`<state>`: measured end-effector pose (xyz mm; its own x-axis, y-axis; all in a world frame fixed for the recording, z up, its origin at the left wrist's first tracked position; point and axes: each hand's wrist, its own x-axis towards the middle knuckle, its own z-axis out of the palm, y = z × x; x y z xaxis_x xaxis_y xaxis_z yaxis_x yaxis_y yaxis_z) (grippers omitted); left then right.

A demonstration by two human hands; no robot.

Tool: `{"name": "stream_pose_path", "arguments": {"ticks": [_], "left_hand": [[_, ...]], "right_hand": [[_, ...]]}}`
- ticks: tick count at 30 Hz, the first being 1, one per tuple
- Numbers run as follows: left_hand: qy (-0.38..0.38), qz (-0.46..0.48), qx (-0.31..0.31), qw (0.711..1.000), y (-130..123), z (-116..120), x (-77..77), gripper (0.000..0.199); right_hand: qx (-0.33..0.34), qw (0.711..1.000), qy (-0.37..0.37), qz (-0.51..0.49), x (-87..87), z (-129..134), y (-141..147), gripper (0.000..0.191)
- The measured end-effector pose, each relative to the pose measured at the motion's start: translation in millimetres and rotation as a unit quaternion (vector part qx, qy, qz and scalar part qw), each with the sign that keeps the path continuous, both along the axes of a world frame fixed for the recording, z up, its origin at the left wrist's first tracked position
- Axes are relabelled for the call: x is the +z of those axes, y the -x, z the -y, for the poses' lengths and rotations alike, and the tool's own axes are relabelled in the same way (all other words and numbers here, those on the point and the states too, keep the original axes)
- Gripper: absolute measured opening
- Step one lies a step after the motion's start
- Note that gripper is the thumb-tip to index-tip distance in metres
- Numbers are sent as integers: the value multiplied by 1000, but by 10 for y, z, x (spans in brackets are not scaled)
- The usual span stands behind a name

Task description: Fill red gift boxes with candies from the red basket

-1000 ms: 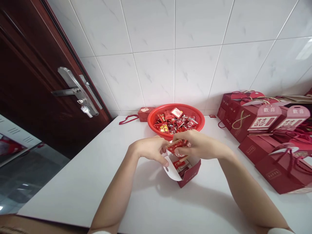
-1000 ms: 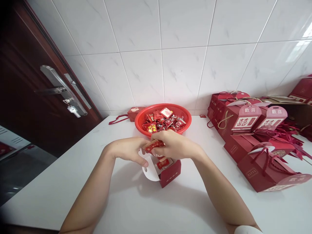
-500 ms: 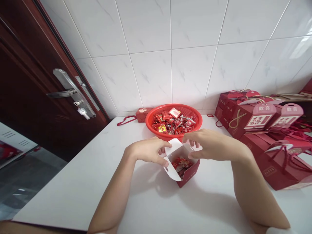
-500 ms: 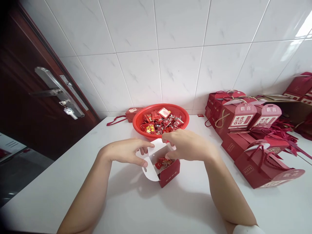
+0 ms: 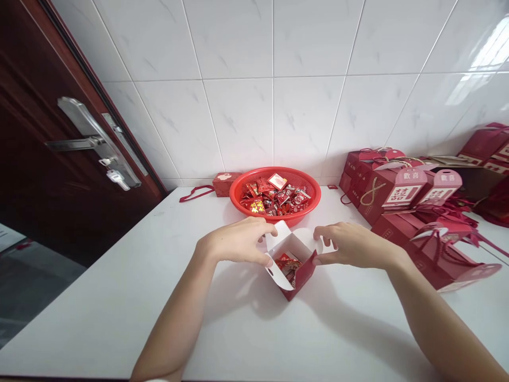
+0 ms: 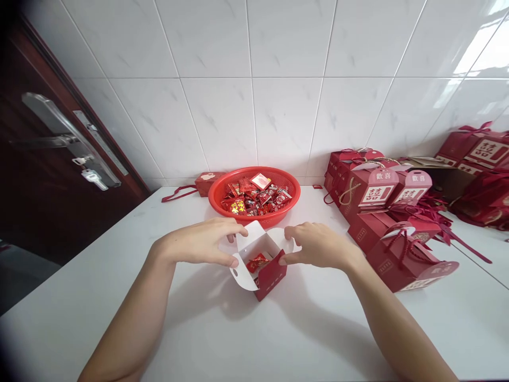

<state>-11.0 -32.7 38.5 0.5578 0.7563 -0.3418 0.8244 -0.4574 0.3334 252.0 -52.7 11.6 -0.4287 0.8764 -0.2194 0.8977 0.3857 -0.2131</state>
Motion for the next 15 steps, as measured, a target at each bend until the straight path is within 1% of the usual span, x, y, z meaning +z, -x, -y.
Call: {"name": "stream_pose_path", "arguments": {"ticks": [4,6,9,11,13,15], "left_hand": [[5,36,-65,997,-62,45,22,39],[25,68,-92,993,-78,58,17,34],[59,80,-100,990,-89,55,-21,45],[69,73,-107,989,-102,34,-63,49],[71,69,-113,989,-130,1,-110,39],[58,62,-96,992,-171,-30,-153,26]], "right_hand": [[-24,999,-22,-4,-62,-4,132,35],[-38,999,-32,-4,-64,-1,214,37],[-56,997,-44,-7,-64,4,297,42],[-58,997,-48,-10,-69,7,315,35],[-49,997,-52,-27,-75,11,306,23],[-27,996,-59,-67,-76,21,280,15]]}}
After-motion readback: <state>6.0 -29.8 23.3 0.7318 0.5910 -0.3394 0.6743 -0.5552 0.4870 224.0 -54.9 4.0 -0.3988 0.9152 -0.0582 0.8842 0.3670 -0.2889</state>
